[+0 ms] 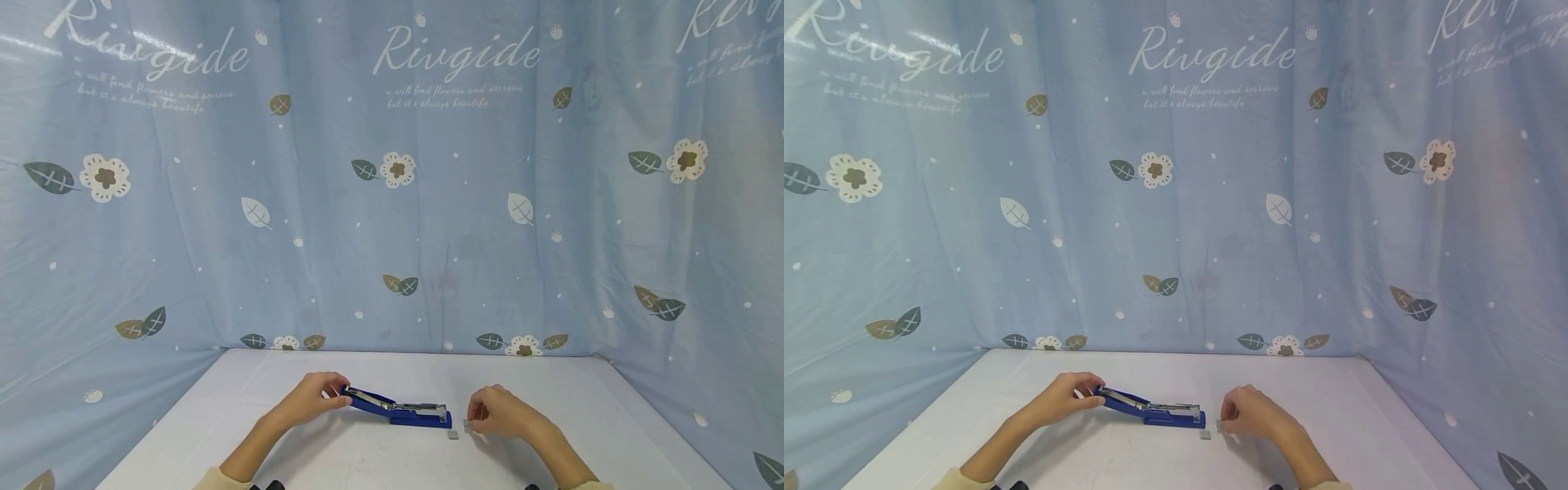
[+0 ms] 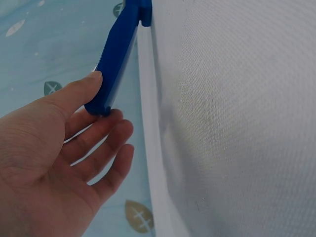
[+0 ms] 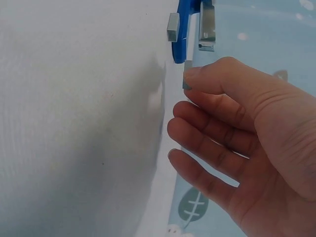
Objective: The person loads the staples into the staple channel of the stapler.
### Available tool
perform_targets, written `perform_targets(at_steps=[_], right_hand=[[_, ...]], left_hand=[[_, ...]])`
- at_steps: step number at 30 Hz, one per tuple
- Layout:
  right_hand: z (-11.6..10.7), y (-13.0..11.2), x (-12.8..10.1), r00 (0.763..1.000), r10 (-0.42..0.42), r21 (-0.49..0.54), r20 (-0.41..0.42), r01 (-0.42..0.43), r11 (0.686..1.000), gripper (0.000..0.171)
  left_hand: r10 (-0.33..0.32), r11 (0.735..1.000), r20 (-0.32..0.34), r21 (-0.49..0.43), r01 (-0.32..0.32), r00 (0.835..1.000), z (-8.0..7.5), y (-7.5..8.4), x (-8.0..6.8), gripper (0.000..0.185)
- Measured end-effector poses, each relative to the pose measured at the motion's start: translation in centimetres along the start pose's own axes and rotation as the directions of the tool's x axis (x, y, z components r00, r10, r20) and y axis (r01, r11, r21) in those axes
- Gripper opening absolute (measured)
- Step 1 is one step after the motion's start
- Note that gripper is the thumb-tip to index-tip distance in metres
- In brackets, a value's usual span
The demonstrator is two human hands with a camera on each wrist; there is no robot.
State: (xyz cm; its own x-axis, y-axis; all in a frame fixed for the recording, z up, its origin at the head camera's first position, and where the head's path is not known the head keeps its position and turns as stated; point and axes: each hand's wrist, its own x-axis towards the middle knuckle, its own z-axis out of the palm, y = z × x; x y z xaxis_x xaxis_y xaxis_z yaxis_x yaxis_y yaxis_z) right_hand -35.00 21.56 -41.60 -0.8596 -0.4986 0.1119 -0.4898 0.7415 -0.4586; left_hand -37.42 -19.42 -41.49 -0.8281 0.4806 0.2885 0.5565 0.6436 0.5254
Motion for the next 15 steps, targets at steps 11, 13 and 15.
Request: perform_targets(at_steps=[11,13,15], right_hand=[[-0.28,-0.13,0.01,1.0,-0.015,-0.008,-0.007,0.015,1.0,0.01],[-0.39,-0.24,-0.03,1.0,-0.018,-0.003,-0.007,0.018,1.0,0.01],[-0.52,-0.37,-0.07,1.0,-0.023,0.0,-0.01,0.023,1.0,0.01]], left_hand=[[-0.009,1.0,0.006,-0.015,0.009,1.0,-0.01,-0.13,0.07,0.041],[-0.011,1.0,0.008,-0.017,0.011,1.0,0.01,-0.16,0.07,0.041],[-0.013,1.0,0.011,-0.016,0.013,1.0,0.02,-0.2,0.05,0.04]])
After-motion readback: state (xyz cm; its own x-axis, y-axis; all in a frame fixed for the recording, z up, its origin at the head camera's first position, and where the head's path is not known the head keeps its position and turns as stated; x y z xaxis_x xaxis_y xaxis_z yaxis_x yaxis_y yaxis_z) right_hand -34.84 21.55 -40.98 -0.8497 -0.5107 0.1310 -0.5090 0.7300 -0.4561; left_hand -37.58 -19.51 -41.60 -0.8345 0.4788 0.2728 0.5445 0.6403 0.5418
